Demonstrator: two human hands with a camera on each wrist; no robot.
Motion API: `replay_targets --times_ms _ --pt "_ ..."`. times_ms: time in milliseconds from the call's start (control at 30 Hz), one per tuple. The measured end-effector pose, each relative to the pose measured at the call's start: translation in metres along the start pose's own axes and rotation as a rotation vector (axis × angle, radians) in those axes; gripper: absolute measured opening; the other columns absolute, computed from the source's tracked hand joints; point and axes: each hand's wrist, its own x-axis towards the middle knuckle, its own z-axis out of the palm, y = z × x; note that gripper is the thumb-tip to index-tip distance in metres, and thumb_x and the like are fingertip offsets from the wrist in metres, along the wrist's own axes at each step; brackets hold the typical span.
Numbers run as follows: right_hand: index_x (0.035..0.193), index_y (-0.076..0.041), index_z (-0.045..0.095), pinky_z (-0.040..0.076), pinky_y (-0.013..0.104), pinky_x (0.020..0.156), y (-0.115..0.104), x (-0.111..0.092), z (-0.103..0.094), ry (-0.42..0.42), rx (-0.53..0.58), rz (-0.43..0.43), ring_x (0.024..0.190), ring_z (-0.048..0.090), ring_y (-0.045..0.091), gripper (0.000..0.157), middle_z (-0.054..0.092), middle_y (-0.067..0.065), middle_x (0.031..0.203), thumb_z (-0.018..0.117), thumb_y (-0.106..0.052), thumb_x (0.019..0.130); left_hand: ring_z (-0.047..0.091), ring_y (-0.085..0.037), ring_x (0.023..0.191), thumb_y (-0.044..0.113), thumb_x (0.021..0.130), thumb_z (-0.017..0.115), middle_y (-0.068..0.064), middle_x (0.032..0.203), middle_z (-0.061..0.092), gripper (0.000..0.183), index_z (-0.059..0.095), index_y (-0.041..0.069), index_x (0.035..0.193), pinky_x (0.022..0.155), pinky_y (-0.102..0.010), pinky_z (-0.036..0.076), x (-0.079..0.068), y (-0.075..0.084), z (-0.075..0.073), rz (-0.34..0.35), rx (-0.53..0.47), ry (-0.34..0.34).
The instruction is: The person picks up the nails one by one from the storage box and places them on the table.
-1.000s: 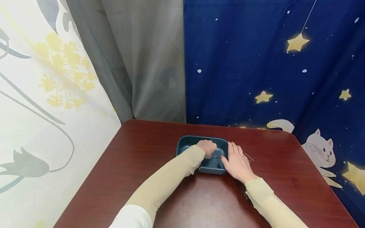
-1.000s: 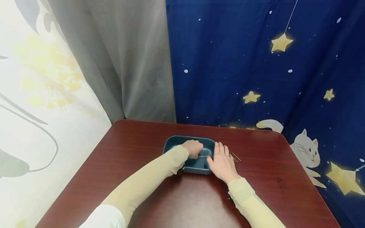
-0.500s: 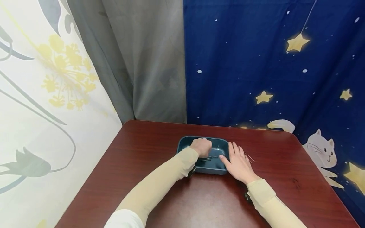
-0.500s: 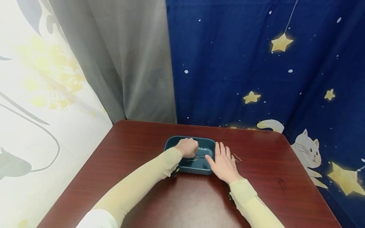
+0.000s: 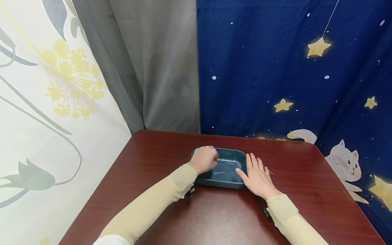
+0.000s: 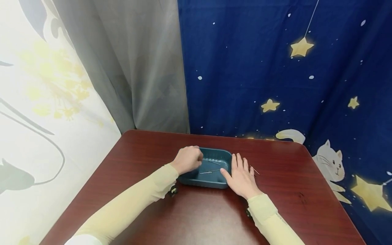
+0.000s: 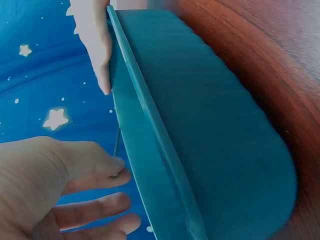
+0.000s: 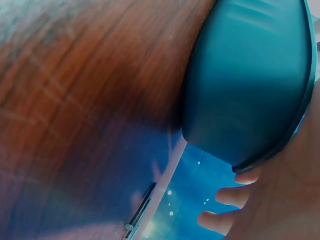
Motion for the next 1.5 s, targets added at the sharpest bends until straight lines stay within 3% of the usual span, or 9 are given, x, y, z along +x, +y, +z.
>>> replay_targets --times_ms 200,533,667,767,933,1200,1500 --pt "0.162 -0.005 0.013 0.014 0.074 0.109 0.000 -0.001 0.000 0.017 -0.035 -0.025 0.149 0.010 0.048 0.094 0.011 0.019 0.166 0.037 -0.070 0.099 0.054 -0.016 0.077 0.021 0.088 0.073 0.004 0.083 0.058 0.009 0.080 0.022 0.083 0.058 -0.033 0.051 -0.021 -0.016 -0.008 -0.043 0.012 0.132" --pt "0.161 -0.002 0.016 0.011 0.074 0.109 -0.001 -0.003 -0.002 0.021 -0.050 -0.038 0.149 0.009 0.047 0.093 0.011 0.018 0.166 0.041 -0.067 0.099 0.056 -0.026 0.106 0.016 0.085 0.076 -0.008 0.107 0.066 0.005 0.080 0.015 0.082 0.079 -0.047 0.052 -0.054 -0.056 -0.017 -0.062 -0.026 0.439" --pt "0.160 -0.002 0.017 0.011 0.074 0.109 -0.001 -0.003 -0.002 0.030 -0.058 -0.041 0.149 0.010 0.047 0.097 0.013 0.018 0.166 0.036 -0.072 0.097 0.054 -0.029 0.113 0.015 0.084 0.077 -0.011 0.113 0.065 0.006 0.081 0.011 0.085 0.081 -0.052 0.050 -0.064 -0.074 -0.019 -0.076 -0.030 0.513" --pt "0.160 -0.002 0.018 0.012 0.074 0.108 -0.001 -0.002 -0.001 0.037 -0.071 -0.041 0.149 0.012 0.047 0.098 0.014 0.018 0.166 0.035 -0.074 0.096 0.054 -0.030 0.114 0.015 0.085 0.076 -0.011 0.114 0.065 0.007 0.081 0.011 0.086 0.081 -0.054 0.049 -0.073 -0.088 -0.019 -0.113 -0.033 0.512" --pt "0.160 -0.002 0.018 0.013 0.074 0.108 -0.001 -0.002 0.001 0.041 -0.070 -0.035 0.148 0.013 0.047 0.094 0.016 0.019 0.165 0.041 -0.069 0.098 0.055 -0.033 0.111 0.014 0.084 0.076 -0.012 0.112 0.066 0.005 0.081 0.013 0.084 0.079 -0.057 0.049 -0.088 -0.114 -0.014 -0.235 -0.088 0.460" --pt "0.160 -0.001 0.019 0.015 0.075 0.107 -0.002 -0.002 0.004 0.048 -0.070 -0.038 0.148 0.015 0.047 0.090 0.018 0.019 0.165 0.047 -0.062 0.099 0.058 -0.041 0.100 0.010 0.082 0.073 -0.013 0.101 0.066 0.007 0.080 0.013 0.081 0.068 -0.060 0.051 -0.110 -0.157 0.012 -0.365 -0.074 0.341" --pt "0.160 -0.001 0.017 0.015 0.075 0.108 0.000 -0.003 0.004 0.044 -0.074 -0.038 0.148 0.015 0.046 0.093 0.017 0.019 0.165 0.042 -0.067 0.099 0.057 -0.042 0.094 0.009 0.081 0.076 -0.010 0.090 0.062 0.009 0.076 0.015 0.074 0.069 -0.061 0.049 -0.119 -0.175 0.022 -0.425 -0.062 0.249"
